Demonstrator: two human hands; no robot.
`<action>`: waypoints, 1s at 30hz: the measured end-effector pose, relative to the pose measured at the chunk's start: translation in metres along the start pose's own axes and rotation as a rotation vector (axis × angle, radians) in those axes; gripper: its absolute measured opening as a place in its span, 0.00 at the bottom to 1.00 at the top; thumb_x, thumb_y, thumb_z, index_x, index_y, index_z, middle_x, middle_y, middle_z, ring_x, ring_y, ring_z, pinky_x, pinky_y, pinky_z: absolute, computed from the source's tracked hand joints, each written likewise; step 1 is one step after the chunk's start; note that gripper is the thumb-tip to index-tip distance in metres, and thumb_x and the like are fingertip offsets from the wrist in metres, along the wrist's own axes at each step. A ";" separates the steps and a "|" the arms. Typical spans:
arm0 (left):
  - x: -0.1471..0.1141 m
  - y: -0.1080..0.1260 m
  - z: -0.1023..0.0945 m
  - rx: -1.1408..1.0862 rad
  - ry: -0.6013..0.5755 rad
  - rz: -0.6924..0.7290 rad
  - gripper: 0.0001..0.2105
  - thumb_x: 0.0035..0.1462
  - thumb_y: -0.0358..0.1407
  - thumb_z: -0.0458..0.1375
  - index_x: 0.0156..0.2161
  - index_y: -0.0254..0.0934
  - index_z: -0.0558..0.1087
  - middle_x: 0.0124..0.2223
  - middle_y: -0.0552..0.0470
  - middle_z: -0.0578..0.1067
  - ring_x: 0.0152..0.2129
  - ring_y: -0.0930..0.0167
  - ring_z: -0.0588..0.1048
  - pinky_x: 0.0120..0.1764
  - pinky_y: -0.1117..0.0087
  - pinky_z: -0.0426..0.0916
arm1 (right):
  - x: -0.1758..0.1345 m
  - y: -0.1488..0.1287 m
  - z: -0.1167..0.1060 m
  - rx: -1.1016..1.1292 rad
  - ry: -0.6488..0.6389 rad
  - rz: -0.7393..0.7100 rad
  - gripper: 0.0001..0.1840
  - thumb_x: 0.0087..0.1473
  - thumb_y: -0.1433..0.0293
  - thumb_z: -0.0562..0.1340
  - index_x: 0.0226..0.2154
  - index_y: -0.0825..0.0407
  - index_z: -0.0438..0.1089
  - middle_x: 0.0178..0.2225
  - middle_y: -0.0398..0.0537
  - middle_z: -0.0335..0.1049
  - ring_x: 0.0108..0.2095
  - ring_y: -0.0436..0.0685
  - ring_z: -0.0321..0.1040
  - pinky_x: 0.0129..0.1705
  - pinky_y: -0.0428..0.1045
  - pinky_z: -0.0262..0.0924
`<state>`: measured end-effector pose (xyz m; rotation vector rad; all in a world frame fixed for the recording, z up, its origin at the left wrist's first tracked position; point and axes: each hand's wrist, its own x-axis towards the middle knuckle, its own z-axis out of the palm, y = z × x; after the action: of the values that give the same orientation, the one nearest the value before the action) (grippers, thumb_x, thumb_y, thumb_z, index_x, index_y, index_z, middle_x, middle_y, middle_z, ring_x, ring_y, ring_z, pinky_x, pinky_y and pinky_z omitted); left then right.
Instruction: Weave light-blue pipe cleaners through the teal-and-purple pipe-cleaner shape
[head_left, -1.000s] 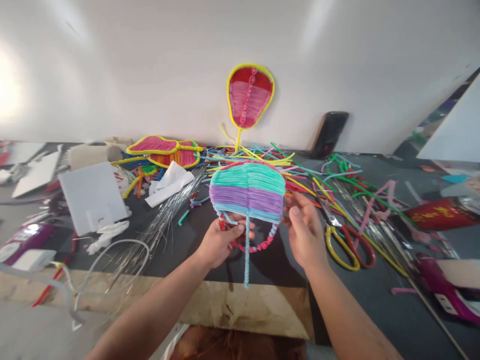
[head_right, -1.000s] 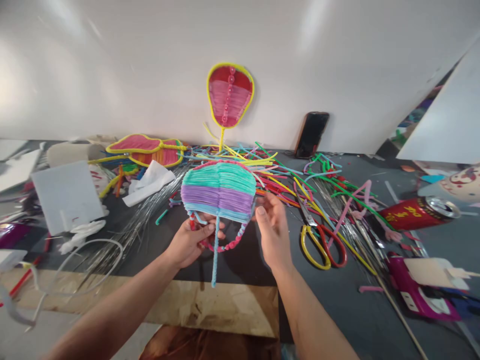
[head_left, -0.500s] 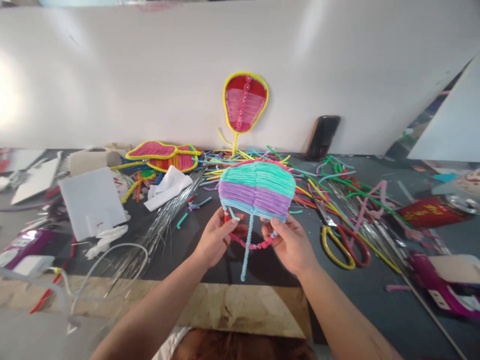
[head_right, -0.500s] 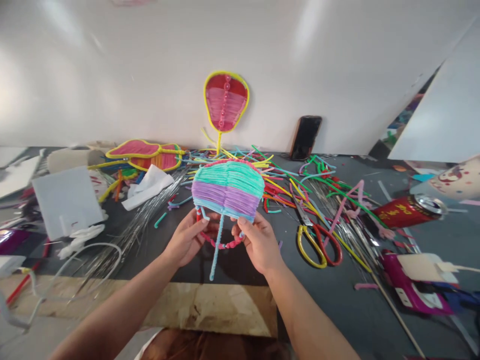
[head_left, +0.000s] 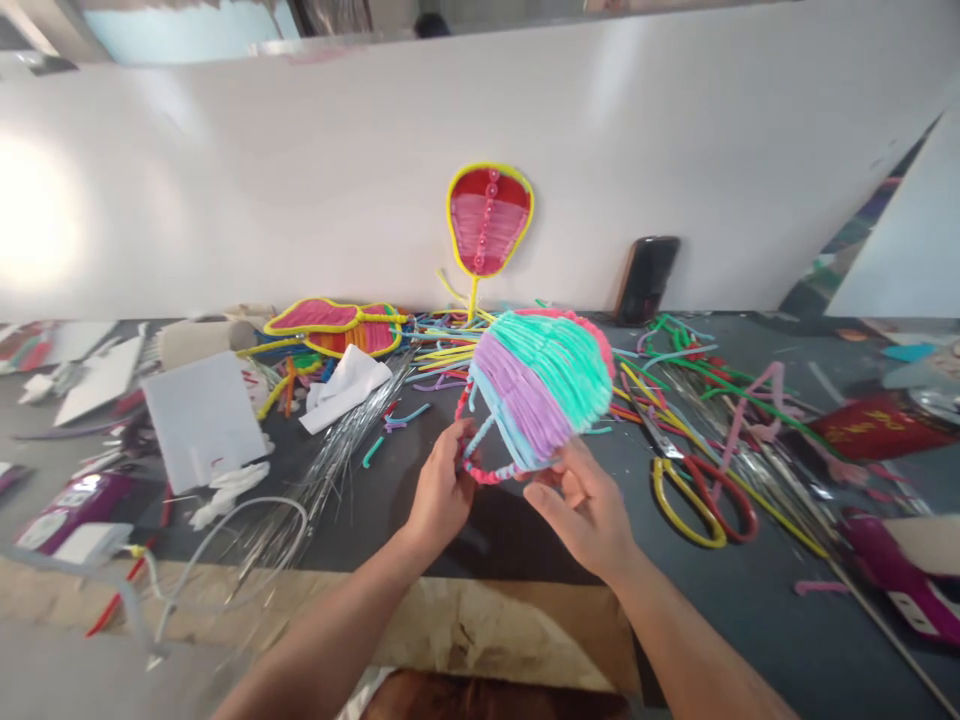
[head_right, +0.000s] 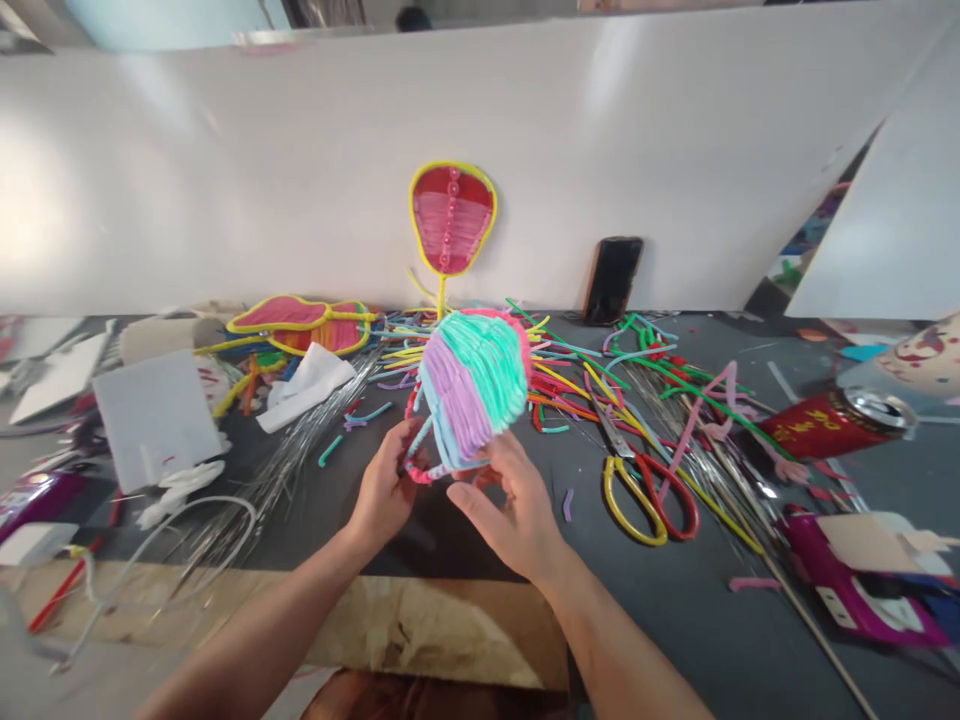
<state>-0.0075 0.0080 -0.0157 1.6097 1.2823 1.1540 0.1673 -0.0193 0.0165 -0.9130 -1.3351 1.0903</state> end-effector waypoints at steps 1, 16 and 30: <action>0.001 0.002 -0.001 -0.069 -0.014 -0.039 0.16 0.56 0.33 0.54 0.51 0.39 0.64 0.38 0.50 0.71 0.25 0.74 0.70 0.30 0.71 0.67 | -0.001 -0.003 -0.001 0.016 0.011 -0.015 0.22 0.50 0.66 0.64 0.49 0.44 0.66 0.51 0.52 0.63 0.35 0.55 0.70 0.30 0.49 0.65; -0.007 0.027 -0.004 -1.075 -0.519 -0.458 0.12 0.54 0.39 0.60 0.43 0.35 0.74 0.31 0.49 0.74 0.17 0.80 0.64 0.23 0.73 0.59 | 0.019 0.015 -0.006 0.594 0.172 0.479 0.16 0.46 0.60 0.67 0.39 0.46 0.71 0.40 0.43 0.69 0.34 0.49 0.66 0.30 0.44 0.62; 0.001 0.025 -0.004 -0.862 -0.341 -0.354 0.22 0.48 0.37 0.65 0.49 0.41 0.68 0.48 0.46 0.71 0.39 0.67 0.73 0.40 0.67 0.68 | 0.021 0.019 -0.010 0.624 0.262 0.459 0.10 0.43 0.64 0.70 0.26 0.50 0.72 0.24 0.39 0.71 0.24 0.45 0.64 0.25 0.41 0.59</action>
<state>-0.0044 0.0036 0.0095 0.8408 0.6536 0.9540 0.1742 0.0066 0.0031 -0.8585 -0.5138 1.5580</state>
